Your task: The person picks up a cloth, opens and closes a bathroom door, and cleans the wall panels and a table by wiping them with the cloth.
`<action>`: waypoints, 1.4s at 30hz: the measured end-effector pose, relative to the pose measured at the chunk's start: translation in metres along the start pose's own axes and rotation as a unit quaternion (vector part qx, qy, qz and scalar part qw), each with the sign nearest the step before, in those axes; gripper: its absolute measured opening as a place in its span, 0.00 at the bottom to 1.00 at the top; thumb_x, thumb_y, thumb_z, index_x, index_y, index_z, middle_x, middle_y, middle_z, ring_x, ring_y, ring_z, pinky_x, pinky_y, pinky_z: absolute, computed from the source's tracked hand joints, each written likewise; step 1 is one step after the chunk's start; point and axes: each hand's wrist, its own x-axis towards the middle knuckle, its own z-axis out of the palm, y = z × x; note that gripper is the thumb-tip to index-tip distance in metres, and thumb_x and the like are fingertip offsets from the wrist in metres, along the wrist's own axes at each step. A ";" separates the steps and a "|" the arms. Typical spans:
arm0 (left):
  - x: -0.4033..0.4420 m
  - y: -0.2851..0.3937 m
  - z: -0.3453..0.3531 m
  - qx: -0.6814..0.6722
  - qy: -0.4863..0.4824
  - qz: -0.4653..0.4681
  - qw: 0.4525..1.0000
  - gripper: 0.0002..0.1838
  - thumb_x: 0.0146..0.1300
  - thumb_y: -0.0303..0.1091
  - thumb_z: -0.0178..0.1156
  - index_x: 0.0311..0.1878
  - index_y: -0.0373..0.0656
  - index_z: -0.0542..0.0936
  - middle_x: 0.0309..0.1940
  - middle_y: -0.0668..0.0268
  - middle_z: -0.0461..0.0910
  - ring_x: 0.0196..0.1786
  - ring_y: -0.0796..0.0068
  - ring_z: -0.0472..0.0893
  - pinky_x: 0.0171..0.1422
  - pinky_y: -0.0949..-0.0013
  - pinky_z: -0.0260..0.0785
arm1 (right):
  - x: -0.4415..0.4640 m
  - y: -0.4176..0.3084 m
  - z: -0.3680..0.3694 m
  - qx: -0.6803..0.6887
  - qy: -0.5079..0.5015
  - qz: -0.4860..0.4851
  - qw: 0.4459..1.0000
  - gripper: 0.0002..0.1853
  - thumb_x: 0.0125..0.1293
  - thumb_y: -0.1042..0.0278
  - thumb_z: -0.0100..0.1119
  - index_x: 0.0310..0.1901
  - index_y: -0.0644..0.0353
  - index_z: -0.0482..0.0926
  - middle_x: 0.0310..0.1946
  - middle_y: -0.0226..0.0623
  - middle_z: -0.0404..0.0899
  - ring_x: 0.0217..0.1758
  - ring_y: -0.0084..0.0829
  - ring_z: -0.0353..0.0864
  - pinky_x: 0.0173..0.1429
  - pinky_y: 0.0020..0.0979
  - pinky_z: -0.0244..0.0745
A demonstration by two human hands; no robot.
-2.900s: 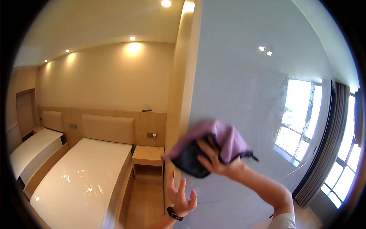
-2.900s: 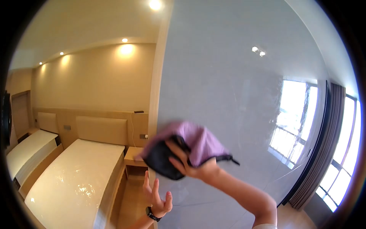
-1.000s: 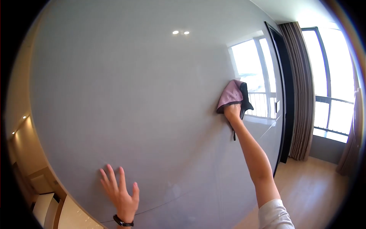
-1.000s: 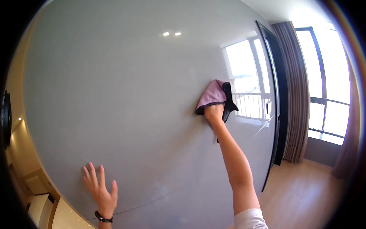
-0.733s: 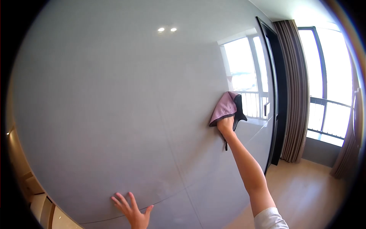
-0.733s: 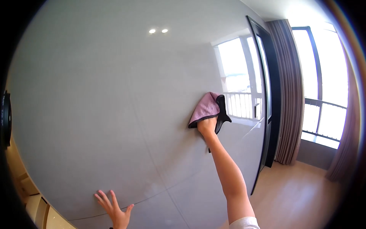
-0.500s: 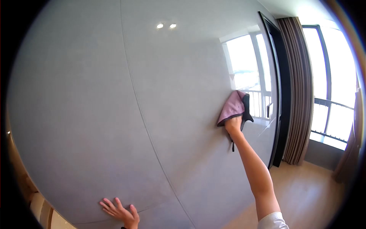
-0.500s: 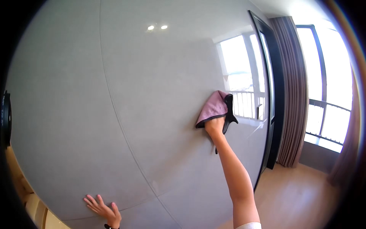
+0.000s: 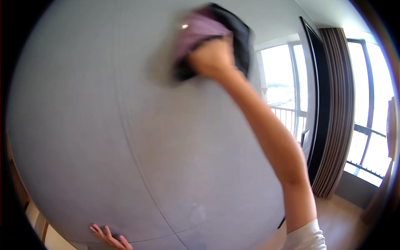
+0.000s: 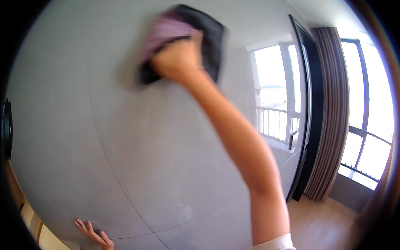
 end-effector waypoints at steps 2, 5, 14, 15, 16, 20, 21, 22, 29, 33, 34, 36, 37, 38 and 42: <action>0.011 0.013 -0.001 0.007 0.014 0.013 1.000 0.30 0.72 0.52 0.43 0.67 0.39 0.66 0.74 0.44 0.53 0.76 0.35 0.46 0.74 0.29 0.32 | 0.025 -0.053 -0.044 0.153 -0.033 0.000 0.988 0.24 0.64 0.45 0.45 0.35 0.53 0.87 0.34 0.38 0.86 0.60 0.46 0.75 0.69 0.64 0.46; 0.023 0.042 -0.004 -0.007 0.048 0.000 0.999 0.29 0.72 0.49 0.44 0.67 0.39 0.66 0.74 0.44 0.53 0.76 0.35 0.48 0.74 0.29 0.32 | 0.012 -0.114 -0.052 0.333 0.142 -0.098 0.927 0.28 0.65 0.46 0.46 0.55 0.58 0.80 0.69 0.45 0.63 0.73 0.48 0.56 0.71 0.59 0.48; 0.004 0.186 0.047 0.016 -0.079 -0.029 0.996 0.33 0.70 0.45 0.51 0.74 0.44 0.58 0.76 0.45 0.47 0.77 0.37 0.44 0.74 0.30 0.32 | -0.074 -0.053 -0.005 0.561 -0.096 -0.203 0.797 0.28 0.73 0.51 0.43 0.70 0.54 0.63 0.50 0.54 0.78 0.55 0.46 0.78 0.64 0.39 0.67; 0.006 0.203 0.052 0.031 -0.086 -0.046 0.995 0.33 0.71 0.45 0.48 0.75 0.44 0.56 0.77 0.45 0.43 0.78 0.37 0.42 0.74 0.30 0.32 | -0.078 -0.009 -0.005 0.612 -0.106 -0.170 0.765 0.28 0.72 0.52 0.45 0.71 0.54 0.62 0.54 0.56 0.77 0.56 0.48 0.77 0.65 0.40 0.67; 0.005 0.211 0.055 0.040 -0.082 -0.048 0.995 0.33 0.71 0.45 0.48 0.75 0.44 0.56 0.77 0.45 0.43 0.78 0.37 0.42 0.74 0.30 0.32 | -0.079 0.035 -0.005 0.633 -0.158 -0.129 0.747 0.30 0.71 0.54 0.48 0.71 0.55 0.61 0.57 0.56 0.75 0.58 0.49 0.76 0.65 0.40 0.67; -0.019 0.233 0.079 0.087 -0.119 -0.091 0.985 0.38 0.68 0.48 0.54 0.75 0.41 0.54 0.77 0.44 0.41 0.78 0.37 0.39 0.75 0.34 0.32 | -0.107 0.191 0.054 0.466 0.085 -0.037 0.880 0.25 0.69 0.58 0.53 0.64 0.62 0.68 0.64 0.49 0.70 0.65 0.49 0.71 0.69 0.38 0.65; -0.027 0.239 0.086 0.086 -0.126 -0.086 0.985 0.36 0.71 0.45 0.49 0.75 0.38 0.52 0.77 0.44 0.41 0.78 0.39 0.40 0.77 0.39 0.33 | -0.118 0.229 0.051 0.434 0.095 0.034 0.895 0.23 0.70 0.60 0.54 0.62 0.64 0.70 0.65 0.50 0.69 0.66 0.49 0.70 0.70 0.37 0.64; -0.029 0.249 0.088 0.103 -0.125 -0.100 0.982 0.36 0.71 0.45 0.49 0.75 0.38 0.52 0.77 0.44 0.41 0.78 0.39 0.40 0.77 0.39 0.33 | -0.127 0.269 0.059 0.201 0.137 -0.077 0.967 0.23 0.70 0.60 0.53 0.61 0.65 0.71 0.64 0.52 0.69 0.67 0.49 0.68 0.70 0.36 0.63; -0.018 0.279 0.095 0.046 -0.067 -0.131 0.988 0.36 0.69 0.40 0.51 0.75 0.37 0.53 0.76 0.42 0.41 0.78 0.37 0.40 0.77 0.39 0.35 | -0.283 0.497 0.181 -0.114 0.077 0.102 0.985 0.18 0.72 0.69 0.44 0.58 0.65 0.74 0.65 0.56 0.67 0.65 0.53 0.70 0.66 0.44 0.67; -0.023 0.269 0.083 0.031 -0.075 -0.153 0.985 0.36 0.67 0.38 0.54 0.75 0.40 0.56 0.77 0.44 0.42 0.78 0.37 0.40 0.77 0.41 0.39 | -0.363 0.577 0.243 -0.030 -0.015 0.068 0.997 0.13 0.66 0.69 0.48 0.45 0.62 0.80 0.38 0.52 0.82 0.42 0.51 0.82 0.48 0.47 0.74; -0.024 0.269 0.079 0.020 -0.093 -0.145 0.985 0.35 0.66 0.38 0.55 0.75 0.41 0.57 0.77 0.45 0.42 0.78 0.37 0.41 0.77 0.42 0.40 | -0.364 0.576 0.237 -0.029 -0.044 0.106 0.993 0.12 0.65 0.69 0.48 0.44 0.62 0.80 0.37 0.52 0.82 0.42 0.51 0.82 0.48 0.47 0.74; -0.026 0.267 0.075 0.011 -0.109 -0.138 0.984 0.35 0.66 0.38 0.55 0.75 0.42 0.57 0.77 0.46 0.43 0.78 0.37 0.41 0.77 0.43 0.41 | -0.357 0.568 0.228 -0.045 -0.087 0.155 0.983 0.12 0.65 0.69 0.48 0.42 0.62 0.81 0.37 0.51 0.82 0.41 0.51 0.82 0.47 0.48 0.74; -0.026 0.269 0.072 -0.002 -0.115 -0.134 0.984 0.36 0.66 0.38 0.56 0.75 0.43 0.57 0.77 0.46 0.43 0.78 0.37 0.42 0.77 0.43 0.42 | -0.347 0.556 0.222 -0.053 -0.101 0.170 0.979 0.11 0.64 0.69 0.48 0.41 0.61 0.81 0.36 0.51 0.82 0.40 0.50 0.82 0.47 0.48 0.74; -0.024 0.269 0.069 -0.017 -0.122 -0.126 0.984 0.36 0.66 0.39 0.56 0.75 0.44 0.57 0.77 0.46 0.43 0.77 0.37 0.42 0.76 0.43 0.42 | -0.338 0.543 0.218 -0.064 -0.111 0.181 0.975 0.11 0.64 0.70 0.48 0.40 0.61 0.81 0.36 0.51 0.82 0.40 0.50 0.82 0.46 0.48 0.74; -0.040 0.268 0.071 -0.020 -0.121 -0.124 0.985 0.38 0.65 0.43 0.57 0.75 0.45 0.57 0.76 0.42 0.42 0.76 0.32 0.42 0.75 0.39 0.42 | -0.272 0.447 0.189 -0.127 -0.124 0.160 0.971 0.10 0.63 0.70 0.48 0.36 0.61 0.81 0.35 0.49 0.83 0.38 0.49 0.82 0.44 0.49 0.74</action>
